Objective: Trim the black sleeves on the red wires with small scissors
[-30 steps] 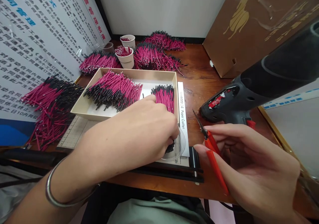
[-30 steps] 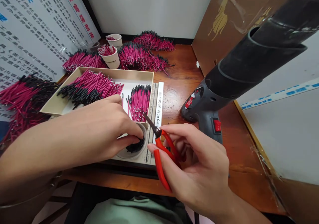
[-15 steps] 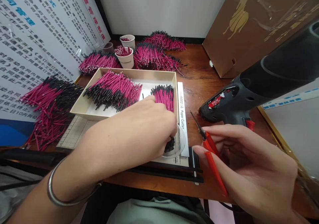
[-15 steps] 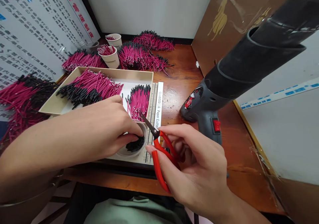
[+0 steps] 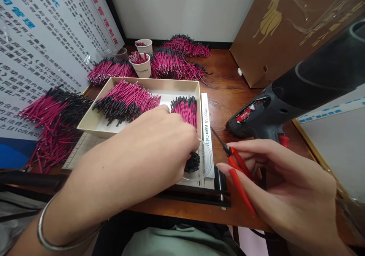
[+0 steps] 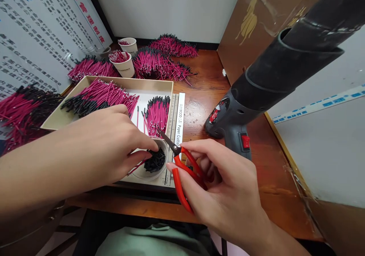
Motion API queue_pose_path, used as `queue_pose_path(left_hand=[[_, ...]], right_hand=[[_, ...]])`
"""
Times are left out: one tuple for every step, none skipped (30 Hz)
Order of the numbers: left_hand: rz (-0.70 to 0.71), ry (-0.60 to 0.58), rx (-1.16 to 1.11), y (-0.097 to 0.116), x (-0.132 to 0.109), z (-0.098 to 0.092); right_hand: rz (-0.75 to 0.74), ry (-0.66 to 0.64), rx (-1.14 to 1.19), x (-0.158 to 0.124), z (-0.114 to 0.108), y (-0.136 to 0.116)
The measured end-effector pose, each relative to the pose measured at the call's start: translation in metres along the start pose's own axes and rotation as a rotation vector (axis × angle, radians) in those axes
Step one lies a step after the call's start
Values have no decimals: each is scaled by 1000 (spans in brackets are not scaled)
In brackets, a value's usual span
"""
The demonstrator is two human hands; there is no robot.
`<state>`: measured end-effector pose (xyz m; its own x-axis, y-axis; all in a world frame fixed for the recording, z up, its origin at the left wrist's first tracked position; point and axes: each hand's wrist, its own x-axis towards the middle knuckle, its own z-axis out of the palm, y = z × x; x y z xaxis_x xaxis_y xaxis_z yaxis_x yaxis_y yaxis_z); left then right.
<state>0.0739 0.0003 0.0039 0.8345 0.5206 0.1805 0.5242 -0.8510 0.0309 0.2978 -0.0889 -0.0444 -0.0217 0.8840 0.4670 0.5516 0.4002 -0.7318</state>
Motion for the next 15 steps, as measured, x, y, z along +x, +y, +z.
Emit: queue_pose_path(left_hand=[[-8,-15,22,1,0,1],[-10,-30,35,1,0,2],[-8,-42,40,1,1,3],[-2,-49,38,2,1,4],[3,-55,38,2,2,4],[7,-59,38,2,3,4],[7,-62,41,2,4,4],[1,-69,49,2,5,4],[0,-78,58,2,5,3],[1,-82,67,2,6,3],[0,-82,75,2,6,2],[2,-78,82,2,6,2],[4,-74,88,2,6,2],[9,-65,90,2,6,2],[14,-56,91,2,6,2]], right_hand=[[-1,-1,2,1,0,0],[-4,0,3,1,1,-1],[-6,-2,2,1,1,-1],[-10,-4,2,1,1,-2],[-11,-4,1,1,1,-2],[-15,-1,1,1,1,-3],[-15,-4,0,0,0,-3],[-10,-9,-1,0,0,-3],[-5,-12,0,0,-1,-3],[-1,-14,2,0,-1,-4],[4,-15,4,0,-1,-4],[5,-13,6,0,-1,-4],[8,-15,6,0,-1,-5],[8,-14,7,0,-1,-5],[10,-17,4,0,-1,-5]])
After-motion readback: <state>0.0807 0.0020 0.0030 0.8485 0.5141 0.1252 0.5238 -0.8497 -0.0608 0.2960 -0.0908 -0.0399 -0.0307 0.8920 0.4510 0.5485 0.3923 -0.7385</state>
